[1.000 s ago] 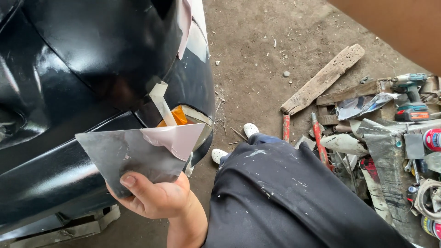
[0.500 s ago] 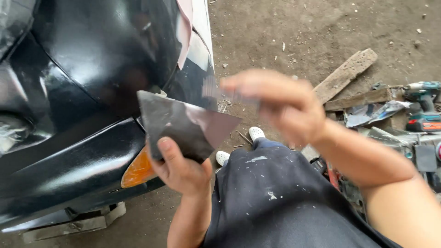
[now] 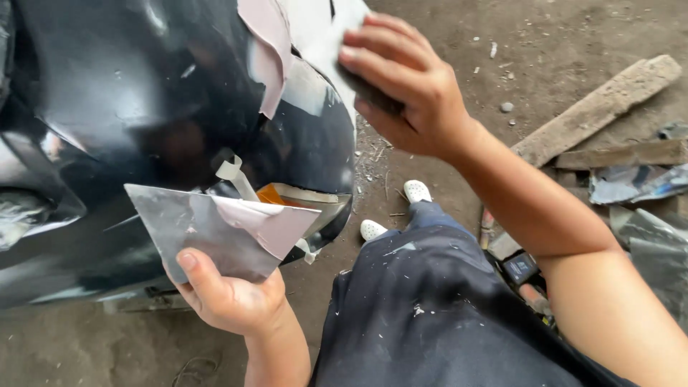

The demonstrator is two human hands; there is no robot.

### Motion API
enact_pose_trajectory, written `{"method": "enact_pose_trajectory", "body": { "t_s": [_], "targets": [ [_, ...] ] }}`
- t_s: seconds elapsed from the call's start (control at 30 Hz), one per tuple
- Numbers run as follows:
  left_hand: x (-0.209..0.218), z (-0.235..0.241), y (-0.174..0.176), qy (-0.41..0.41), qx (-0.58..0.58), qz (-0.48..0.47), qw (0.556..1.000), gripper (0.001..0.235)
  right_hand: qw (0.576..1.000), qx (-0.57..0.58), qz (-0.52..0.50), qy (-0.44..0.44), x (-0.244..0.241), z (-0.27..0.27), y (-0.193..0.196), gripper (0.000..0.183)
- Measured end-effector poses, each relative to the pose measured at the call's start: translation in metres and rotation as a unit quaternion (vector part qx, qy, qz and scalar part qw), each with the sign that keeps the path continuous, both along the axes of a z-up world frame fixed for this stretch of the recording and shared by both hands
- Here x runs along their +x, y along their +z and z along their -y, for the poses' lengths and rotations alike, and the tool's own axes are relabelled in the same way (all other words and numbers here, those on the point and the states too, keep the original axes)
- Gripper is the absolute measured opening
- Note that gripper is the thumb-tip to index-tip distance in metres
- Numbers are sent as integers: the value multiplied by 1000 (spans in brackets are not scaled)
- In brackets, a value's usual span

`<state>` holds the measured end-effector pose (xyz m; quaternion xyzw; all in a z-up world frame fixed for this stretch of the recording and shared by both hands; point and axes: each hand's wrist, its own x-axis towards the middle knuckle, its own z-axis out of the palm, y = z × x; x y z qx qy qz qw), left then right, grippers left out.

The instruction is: The person scoops pink body filler from a container using a small putty knife and transfers it onto a larger metal scraper. They then apply the filler to a damaged area on the front bumper of a black car, smoothing it over the surface.

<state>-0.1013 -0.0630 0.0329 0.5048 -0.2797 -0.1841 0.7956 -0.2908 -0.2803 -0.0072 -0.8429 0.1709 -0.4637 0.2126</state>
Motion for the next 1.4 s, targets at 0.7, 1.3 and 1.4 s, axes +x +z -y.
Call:
{"method": "enact_pose_trajectory", "body": {
  "t_s": [0.7,1.3,1.4],
  "targets": [
    [-11,6,0,54,-15,-79,995,49,994,-104,-16,10,52,27,-6,55],
    [2,-9,-13,55,-13,-95,994,48,996,-71,40,33,71,4,-76,47],
    [2,-11,-17,52,-13,-88,995,47,996,-70,34,32,70,3,-81,47]
  ]
}}
